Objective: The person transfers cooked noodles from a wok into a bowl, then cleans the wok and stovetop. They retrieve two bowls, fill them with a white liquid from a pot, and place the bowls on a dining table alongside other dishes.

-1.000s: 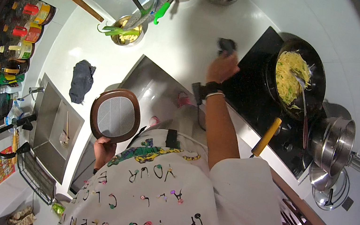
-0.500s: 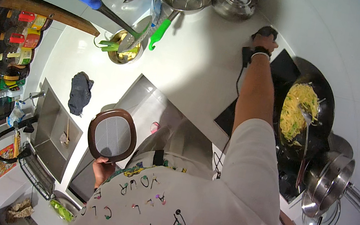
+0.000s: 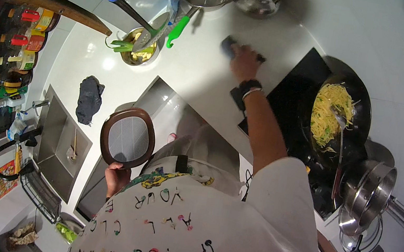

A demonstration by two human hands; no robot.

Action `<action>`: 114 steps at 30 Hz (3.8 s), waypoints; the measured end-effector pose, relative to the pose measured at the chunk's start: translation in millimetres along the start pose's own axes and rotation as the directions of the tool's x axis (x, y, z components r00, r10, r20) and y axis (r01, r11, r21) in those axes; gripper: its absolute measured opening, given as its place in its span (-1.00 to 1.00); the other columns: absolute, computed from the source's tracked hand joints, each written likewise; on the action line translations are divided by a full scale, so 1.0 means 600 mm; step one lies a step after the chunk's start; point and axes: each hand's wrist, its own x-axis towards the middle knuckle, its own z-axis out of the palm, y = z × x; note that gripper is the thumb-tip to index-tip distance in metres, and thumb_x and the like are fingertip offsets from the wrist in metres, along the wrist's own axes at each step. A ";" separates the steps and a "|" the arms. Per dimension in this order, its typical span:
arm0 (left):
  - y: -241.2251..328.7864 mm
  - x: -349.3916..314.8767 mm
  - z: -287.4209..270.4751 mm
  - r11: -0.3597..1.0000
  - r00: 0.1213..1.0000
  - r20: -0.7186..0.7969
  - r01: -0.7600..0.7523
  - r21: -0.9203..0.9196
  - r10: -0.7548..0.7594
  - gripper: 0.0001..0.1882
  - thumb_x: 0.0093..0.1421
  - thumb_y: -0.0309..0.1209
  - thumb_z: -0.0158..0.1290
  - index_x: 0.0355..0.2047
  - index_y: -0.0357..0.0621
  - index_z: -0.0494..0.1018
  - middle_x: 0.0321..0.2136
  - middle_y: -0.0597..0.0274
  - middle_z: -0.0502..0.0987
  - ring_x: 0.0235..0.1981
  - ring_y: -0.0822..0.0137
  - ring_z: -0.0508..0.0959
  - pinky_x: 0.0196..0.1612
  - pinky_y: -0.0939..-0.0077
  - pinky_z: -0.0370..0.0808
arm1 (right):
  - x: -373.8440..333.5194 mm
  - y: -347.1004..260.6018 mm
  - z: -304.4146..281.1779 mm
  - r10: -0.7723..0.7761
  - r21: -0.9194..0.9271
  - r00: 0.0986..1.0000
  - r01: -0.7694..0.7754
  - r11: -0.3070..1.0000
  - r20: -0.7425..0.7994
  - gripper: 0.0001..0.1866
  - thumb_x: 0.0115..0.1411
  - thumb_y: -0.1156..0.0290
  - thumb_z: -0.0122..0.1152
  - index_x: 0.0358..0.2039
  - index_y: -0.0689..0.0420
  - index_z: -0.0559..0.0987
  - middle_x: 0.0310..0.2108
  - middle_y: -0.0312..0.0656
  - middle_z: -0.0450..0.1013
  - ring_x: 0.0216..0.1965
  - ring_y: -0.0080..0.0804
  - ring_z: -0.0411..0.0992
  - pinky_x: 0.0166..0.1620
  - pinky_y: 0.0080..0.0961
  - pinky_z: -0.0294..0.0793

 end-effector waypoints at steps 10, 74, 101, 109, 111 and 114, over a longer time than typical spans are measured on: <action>0.004 0.002 0.010 0.991 0.996 0.018 -0.085 0.105 0.084 -0.90 -0.12 -0.55 0.06 -0.64 -0.07 0.38 -0.59 0.39 0.41 -0.43 0.34 0.42 -0.18 0.43 0.35 | 0.172 0.246 -0.057 0.532 -0.074 0.732 -0.614 0.786 -0.425 -0.61 0.26 0.18 0.08 0.08 -0.07 0.53 0.13 -0.17 0.37 0.09 -0.04 0.34 0.10 -0.04 0.38; 0.028 -0.028 -0.089 0.978 0.981 0.069 0.171 0.122 -0.180 -0.76 -0.12 -0.61 0.03 -0.35 -0.25 0.45 -0.35 0.23 0.54 -0.26 0.22 0.54 -0.14 0.38 0.47 | 0.140 0.249 0.069 0.844 0.760 -0.462 -0.641 -0.105 -0.273 -0.03 0.18 -0.22 0.09 0.33 0.32 0.15 0.42 0.16 -0.09 0.44 0.01 -0.10 0.35 0.09 -0.05; 0.079 -0.036 -0.134 0.965 0.974 -0.035 0.227 0.131 -0.225 -0.93 -0.12 -0.61 0.02 -0.55 -0.23 0.40 -0.39 0.14 0.52 -0.26 0.16 0.50 -0.10 0.32 0.42 | 0.091 0.027 0.057 0.600 0.033 0.739 -0.622 0.783 -0.308 -0.41 0.30 -0.12 -0.15 0.33 -0.33 0.27 0.45 -0.19 -0.07 0.44 0.10 -0.22 0.33 0.35 -0.32; 0.078 -0.041 -0.148 0.996 0.985 0.173 0.010 0.089 -0.026 -0.85 -0.10 -0.61 0.03 -0.44 -0.22 0.45 -0.37 0.20 0.55 -0.23 0.20 0.51 -0.01 0.31 0.37 | 0.078 -0.217 0.060 -0.052 0.041 0.999 0.052 0.998 0.002 -0.50 0.29 -0.02 0.00 0.22 -0.24 0.42 0.42 -0.32 0.03 0.43 -0.05 -0.09 0.34 0.35 -0.24; 0.088 -0.040 -0.149 0.989 0.987 0.108 0.108 0.099 -0.119 -0.87 -0.10 -0.60 0.03 -0.47 -0.19 0.44 -0.41 0.25 0.54 -0.25 0.23 0.50 0.00 0.31 0.36 | 0.018 -0.230 0.087 -0.193 0.150 0.978 0.204 0.967 -0.081 -0.58 0.24 0.23 0.16 0.12 -0.09 0.48 0.35 -0.36 0.16 0.38 -0.22 0.06 0.31 0.33 -0.06; 0.097 -0.035 -0.139 0.993 0.965 0.249 0.052 0.108 -0.078 -0.90 -0.11 -0.59 0.04 -0.57 -0.11 0.39 -0.49 0.31 0.48 -0.35 0.28 0.46 -0.04 0.36 0.34 | -0.128 -0.249 0.129 -0.380 0.226 0.896 0.429 0.875 -0.230 -0.52 0.02 0.62 0.14 0.00 -0.02 0.56 0.18 -0.17 0.39 0.21 -0.14 0.28 0.28 0.20 0.08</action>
